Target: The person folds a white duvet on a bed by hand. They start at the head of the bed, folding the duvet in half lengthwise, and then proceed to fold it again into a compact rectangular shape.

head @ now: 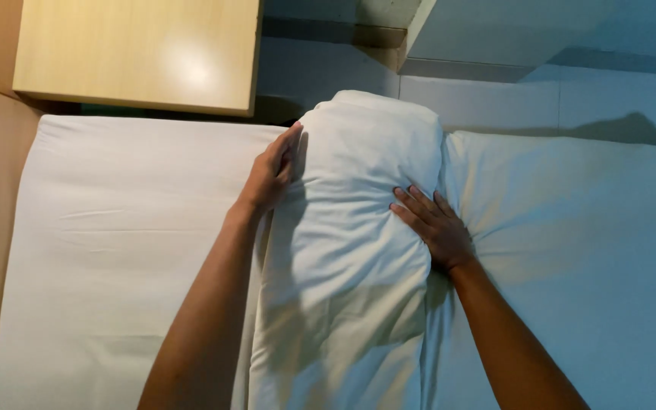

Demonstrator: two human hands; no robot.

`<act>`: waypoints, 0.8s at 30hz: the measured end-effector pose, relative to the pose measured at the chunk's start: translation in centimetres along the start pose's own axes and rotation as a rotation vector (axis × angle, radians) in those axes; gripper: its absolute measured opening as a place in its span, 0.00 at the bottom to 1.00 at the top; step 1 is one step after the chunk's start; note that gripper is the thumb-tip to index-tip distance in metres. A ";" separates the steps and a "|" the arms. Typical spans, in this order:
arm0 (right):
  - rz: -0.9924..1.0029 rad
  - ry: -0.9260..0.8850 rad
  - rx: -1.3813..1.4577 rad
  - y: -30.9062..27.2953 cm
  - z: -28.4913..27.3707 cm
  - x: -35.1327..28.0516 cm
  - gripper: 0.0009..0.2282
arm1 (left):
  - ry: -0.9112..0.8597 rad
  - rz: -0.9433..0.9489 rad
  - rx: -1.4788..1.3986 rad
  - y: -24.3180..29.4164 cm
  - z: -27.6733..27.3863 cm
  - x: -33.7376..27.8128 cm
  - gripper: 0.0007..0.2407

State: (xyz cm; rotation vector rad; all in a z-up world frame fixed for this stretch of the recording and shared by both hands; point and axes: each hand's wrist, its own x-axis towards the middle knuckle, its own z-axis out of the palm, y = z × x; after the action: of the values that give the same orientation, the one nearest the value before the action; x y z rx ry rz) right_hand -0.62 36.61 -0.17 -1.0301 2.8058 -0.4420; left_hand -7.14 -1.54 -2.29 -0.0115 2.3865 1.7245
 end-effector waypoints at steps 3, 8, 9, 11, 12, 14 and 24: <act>-0.019 0.031 -0.018 0.0 0.1 0.0 0.22 | -0.018 0.040 0.230 1.1 -2.5 -4.1 0.27; -0.024 0.046 -0.024 0.3 0.7 0.0 0.22 | -0.041 0.302 0.680 1.6 -3.1 -8.1 0.30; -0.014 0.050 -0.025 0.2 0.9 0.0 0.21 | -0.087 0.312 0.760 2.1 -3.1 -8.7 0.32; -0.015 0.046 -0.019 0.1 0.5 -0.1 0.22 | -0.132 0.337 0.760 2.8 -2.7 -9.9 0.35; -0.016 0.045 -0.014 0.1 0.4 0.0 0.22 | -0.177 0.365 0.760 3.2 -2.5 -10.5 0.38; -0.010 0.043 -0.014 0.2 0.6 -0.3 0.22 | -0.247 0.346 0.787 5.2 -2.1 -11.4 0.39; -0.001 0.030 -0.021 0.5 0.2 -0.3 0.21 | 0.061 0.534 1.031 -1.2 0.7 -12.9 0.31</act>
State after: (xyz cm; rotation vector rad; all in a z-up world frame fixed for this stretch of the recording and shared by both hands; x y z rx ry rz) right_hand -0.65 37.16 -0.47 -1.0379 2.8427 -0.4323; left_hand 5.79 -2.66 -1.57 0.7695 3.1992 0.3952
